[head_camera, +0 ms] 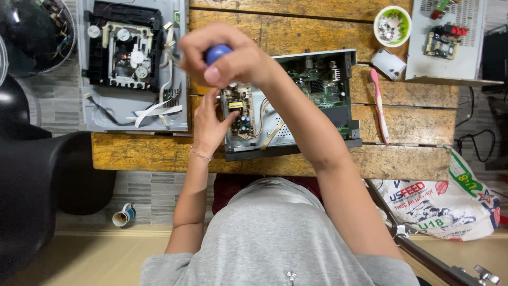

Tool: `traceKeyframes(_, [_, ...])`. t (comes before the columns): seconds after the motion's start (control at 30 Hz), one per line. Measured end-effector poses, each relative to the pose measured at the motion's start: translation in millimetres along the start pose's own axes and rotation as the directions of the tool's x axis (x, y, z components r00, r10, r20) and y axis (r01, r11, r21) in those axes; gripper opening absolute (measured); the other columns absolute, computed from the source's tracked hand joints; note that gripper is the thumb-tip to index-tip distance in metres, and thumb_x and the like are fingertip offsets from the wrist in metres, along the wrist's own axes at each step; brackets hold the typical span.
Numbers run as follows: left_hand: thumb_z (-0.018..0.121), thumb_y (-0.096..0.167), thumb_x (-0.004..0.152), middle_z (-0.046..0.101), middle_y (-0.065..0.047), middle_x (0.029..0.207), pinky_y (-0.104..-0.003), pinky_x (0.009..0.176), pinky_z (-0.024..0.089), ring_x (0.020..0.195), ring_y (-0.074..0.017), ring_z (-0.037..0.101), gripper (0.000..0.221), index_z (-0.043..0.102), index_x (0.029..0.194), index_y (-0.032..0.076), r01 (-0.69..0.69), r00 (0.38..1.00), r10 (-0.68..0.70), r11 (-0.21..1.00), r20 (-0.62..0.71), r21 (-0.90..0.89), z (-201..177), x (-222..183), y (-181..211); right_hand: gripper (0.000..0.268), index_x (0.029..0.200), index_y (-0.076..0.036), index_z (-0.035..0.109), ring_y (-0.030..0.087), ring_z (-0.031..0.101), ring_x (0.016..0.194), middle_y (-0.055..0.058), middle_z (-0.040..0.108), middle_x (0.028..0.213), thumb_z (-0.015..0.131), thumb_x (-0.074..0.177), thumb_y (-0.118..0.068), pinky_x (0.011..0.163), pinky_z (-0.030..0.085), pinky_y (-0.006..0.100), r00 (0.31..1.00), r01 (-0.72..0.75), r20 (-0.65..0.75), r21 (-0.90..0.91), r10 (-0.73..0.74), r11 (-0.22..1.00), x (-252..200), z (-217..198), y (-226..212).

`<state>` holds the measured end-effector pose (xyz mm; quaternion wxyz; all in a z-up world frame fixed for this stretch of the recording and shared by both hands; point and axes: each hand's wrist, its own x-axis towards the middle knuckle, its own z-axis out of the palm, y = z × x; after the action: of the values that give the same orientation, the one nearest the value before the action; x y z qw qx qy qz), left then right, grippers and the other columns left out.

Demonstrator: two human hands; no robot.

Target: Repairing an electronic device by using a screwdriver to manipulate and disassemble internal components

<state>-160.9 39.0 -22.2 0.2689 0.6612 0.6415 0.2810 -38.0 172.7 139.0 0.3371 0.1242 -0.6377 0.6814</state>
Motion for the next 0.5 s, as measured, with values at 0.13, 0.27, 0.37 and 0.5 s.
traceKeyframes(0.13, [0.072, 0.045, 0.09, 0.061, -0.02, 0.127, -0.044, 0.101, 0.043, 0.117, -0.0362, 0.058, 0.064, 0.052, 0.134, 0.003, -0.184, 0.979, 0.181, 0.983, -0.09, -0.021, -3, 2, 3, 0.031, 0.085, -0.007, 0.042, 0.005, 0.042, 0.047, 0.0, 0.04, 0.067, 0.064, 0.091, -0.029, 0.04, 0.034, 0.018, 0.932, -0.244, 0.339, 0.325, 0.128, 0.914, 14, -11, -8])
traceKeyframes(0.27, [0.072, 0.03, 0.096, 0.064, -0.017, 0.127, -0.042, 0.109, 0.037, 0.12, -0.0335, 0.057, 0.043, 0.062, 0.129, 0.004, -0.251, 0.947, 0.241, 0.968, -0.213, -0.022, -7, 10, 14, 0.038, 0.095, -0.002, 0.041, 0.007, 0.034, 0.041, 0.005, 0.038, 0.065, 0.067, 0.095, -0.03, 0.034, 0.021, 0.02, 0.935, -0.226, 0.352, 0.518, 0.035, 0.825, 22, 1, -1])
traceKeyframes(0.37, [0.071, 0.008, 0.099, 0.069, -0.016, 0.113, -0.043, 0.099, 0.046, 0.108, -0.0331, 0.063, 0.018, 0.065, 0.112, -0.002, -0.313, 0.901, 0.287, 0.949, -0.325, -0.03, -11, 16, 29, 0.042, 0.089, -0.005, 0.047, 0.013, 0.042, 0.05, 0.008, 0.049, 0.076, 0.07, 0.093, -0.04, 0.041, 0.03, 0.022, 0.989, -0.07, 0.149, 0.461, 0.001, 0.885, 24, 12, -11])
traceKeyframes(0.5, [0.061, 0.012, 0.108, 0.071, -0.015, 0.111, -0.04, 0.095, 0.05, 0.103, -0.0288, 0.068, 0.018, 0.07, 0.112, -0.003, -0.379, 0.858, 0.33, 0.924, -0.393, -0.053, -9, 27, 28, 0.037, 0.089, -0.005, 0.057, 0.014, 0.055, 0.07, 0.004, 0.054, 0.086, 0.058, 0.098, -0.041, 0.065, 0.049, 0.026, 0.999, 0.036, 0.0, 0.166, -0.036, 0.985, 20, 10, -35])
